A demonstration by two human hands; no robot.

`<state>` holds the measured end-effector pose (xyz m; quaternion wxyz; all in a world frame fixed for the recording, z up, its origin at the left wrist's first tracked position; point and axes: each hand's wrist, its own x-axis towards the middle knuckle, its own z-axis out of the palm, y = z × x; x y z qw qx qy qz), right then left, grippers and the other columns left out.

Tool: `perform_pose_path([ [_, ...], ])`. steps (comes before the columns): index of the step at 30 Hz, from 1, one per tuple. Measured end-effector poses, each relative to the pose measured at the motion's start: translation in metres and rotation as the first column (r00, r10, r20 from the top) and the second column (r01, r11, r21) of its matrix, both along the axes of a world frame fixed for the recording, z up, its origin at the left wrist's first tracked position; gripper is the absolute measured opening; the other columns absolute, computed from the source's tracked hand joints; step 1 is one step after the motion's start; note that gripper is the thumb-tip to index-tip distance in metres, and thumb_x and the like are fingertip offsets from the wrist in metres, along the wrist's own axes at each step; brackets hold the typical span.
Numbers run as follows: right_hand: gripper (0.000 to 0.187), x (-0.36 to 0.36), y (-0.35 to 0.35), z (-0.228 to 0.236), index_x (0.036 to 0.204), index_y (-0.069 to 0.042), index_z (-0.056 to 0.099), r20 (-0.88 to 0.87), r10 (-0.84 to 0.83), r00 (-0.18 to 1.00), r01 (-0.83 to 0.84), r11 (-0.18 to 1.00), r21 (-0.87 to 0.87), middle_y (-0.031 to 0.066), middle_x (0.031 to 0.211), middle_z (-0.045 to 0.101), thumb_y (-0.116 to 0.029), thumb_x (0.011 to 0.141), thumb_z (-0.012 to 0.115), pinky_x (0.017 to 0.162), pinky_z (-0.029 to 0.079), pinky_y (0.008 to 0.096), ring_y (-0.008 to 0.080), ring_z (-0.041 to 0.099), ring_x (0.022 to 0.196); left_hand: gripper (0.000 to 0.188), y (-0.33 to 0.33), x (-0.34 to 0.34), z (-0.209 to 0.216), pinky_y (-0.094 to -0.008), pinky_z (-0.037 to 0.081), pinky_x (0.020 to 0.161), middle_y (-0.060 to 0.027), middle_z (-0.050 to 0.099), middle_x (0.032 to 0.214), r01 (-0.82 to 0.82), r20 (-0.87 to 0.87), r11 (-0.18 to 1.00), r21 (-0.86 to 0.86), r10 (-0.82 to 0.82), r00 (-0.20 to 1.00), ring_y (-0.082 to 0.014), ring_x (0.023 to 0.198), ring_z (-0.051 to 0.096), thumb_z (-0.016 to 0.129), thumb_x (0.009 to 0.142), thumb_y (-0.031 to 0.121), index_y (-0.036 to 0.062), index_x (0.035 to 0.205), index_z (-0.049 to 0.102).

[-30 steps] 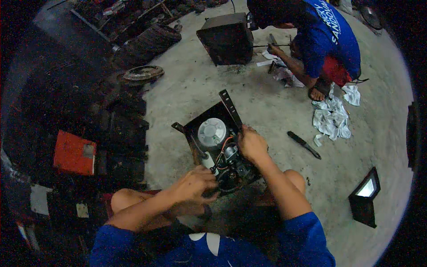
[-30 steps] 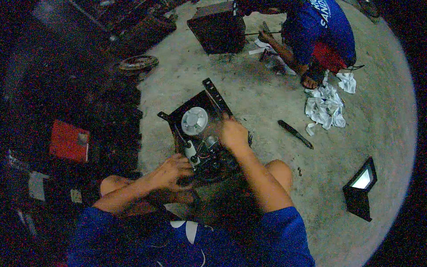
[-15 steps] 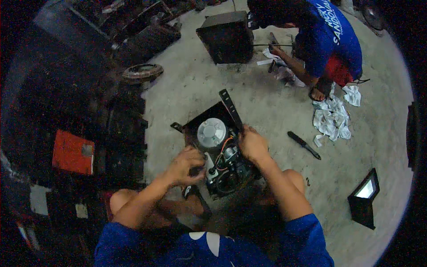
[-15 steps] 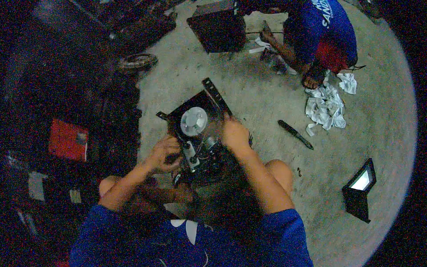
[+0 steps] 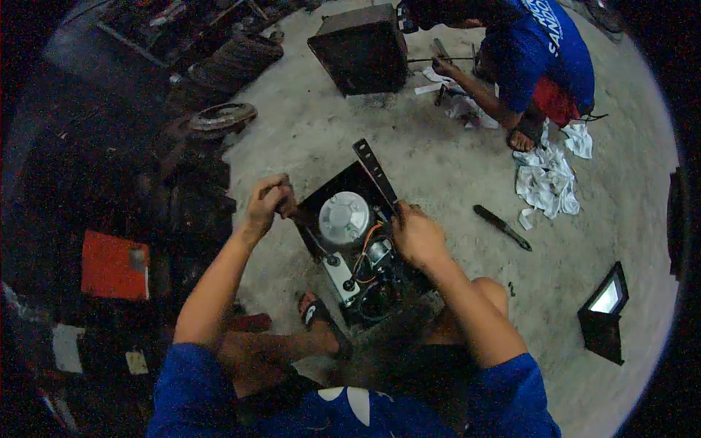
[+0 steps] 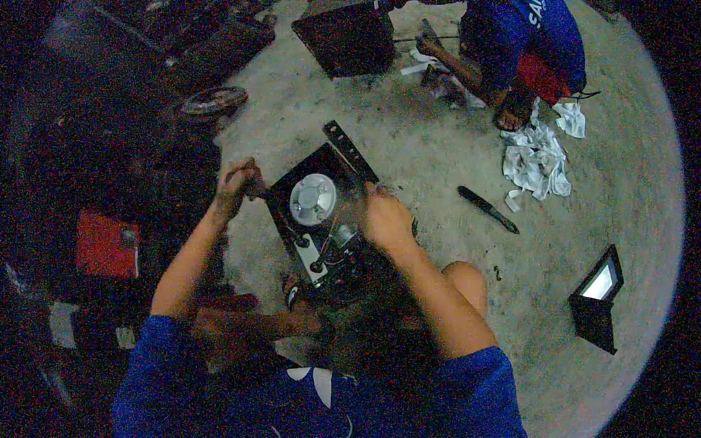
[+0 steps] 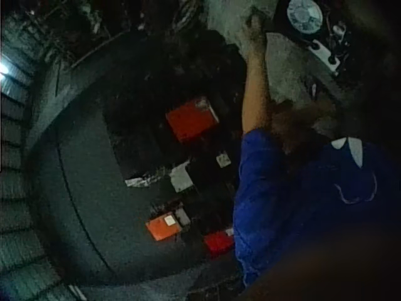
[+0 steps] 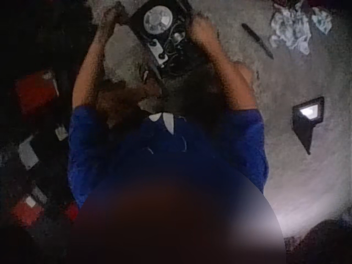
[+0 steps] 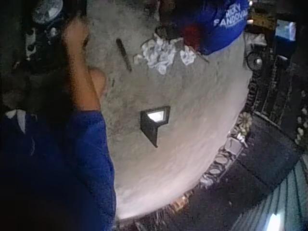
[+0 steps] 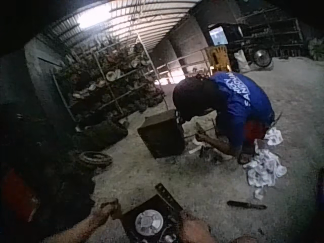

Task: The recorder uses a screwdriver and hands to open and disassemble a large black electronic device on the floor.

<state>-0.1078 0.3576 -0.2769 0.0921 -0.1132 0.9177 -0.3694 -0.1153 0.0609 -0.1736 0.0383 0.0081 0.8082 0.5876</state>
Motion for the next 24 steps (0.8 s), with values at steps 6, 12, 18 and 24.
perform_pose_path([
  [6,0.036,0.001,-0.004,0.001,0.119,-0.006,0.052,-0.044,-0.005,0.999,0.003,0.999,-0.040,0.0222,0.109,0.059,-0.027,0.090,0.050,0.079,0.050,0.0478,0.0409,0.060,0.095,0.022,-0.001,-0.003,0.011,-0.0296,0.034,0.044,-0.0030,0.044,0.054,-0.020,-0.041,0.996,0.086,0.023,0.999,-0.0120,0.046,0.040,0.046,0.089,0.014,0.0058,0.068,0.044],
  [12,0.037,0.003,-0.001,-0.007,0.119,-0.006,0.051,-0.086,-0.028,0.996,0.026,0.999,-0.030,0.0228,0.109,0.058,-0.026,0.089,0.051,0.079,0.049,0.0481,0.0406,0.060,0.095,0.026,-0.025,-0.028,0.015,-0.0268,0.038,0.048,-0.0022,0.050,0.060,0.000,-0.057,0.996,0.092,0.005,0.998,-0.0131,0.052,0.050,0.051,0.090,0.028,0.0071,0.075,0.051],
  [18,0.038,0.000,0.006,-0.002,0.121,-0.005,0.050,0.005,-0.005,1.000,0.005,1.000,0.018,0.0216,0.114,0.057,-0.026,0.090,0.050,0.083,0.048,0.0477,0.0407,0.058,0.100,0.025,-0.023,-0.025,0.002,-0.0273,0.037,0.045,-0.0042,0.052,0.059,0.024,-0.078,0.987,0.157,-0.012,0.997,-0.0135,0.049,0.048,0.048,0.090,0.024,0.0063,0.073,0.050],
  [24,0.040,-0.002,-0.005,0.001,0.124,-0.004,0.048,-0.009,-0.006,1.000,0.006,1.000,-0.008,0.0235,0.115,0.056,-0.025,0.090,0.050,0.085,0.047,0.0469,0.0405,0.057,0.101,0.020,0.016,0.006,0.002,-0.0280,0.037,0.045,-0.0040,0.050,0.058,-0.090,-0.049,0.981,-0.170,0.083,0.995,-0.0135,0.049,0.048,0.050,0.089,0.016,0.0047,0.072,0.049],
])
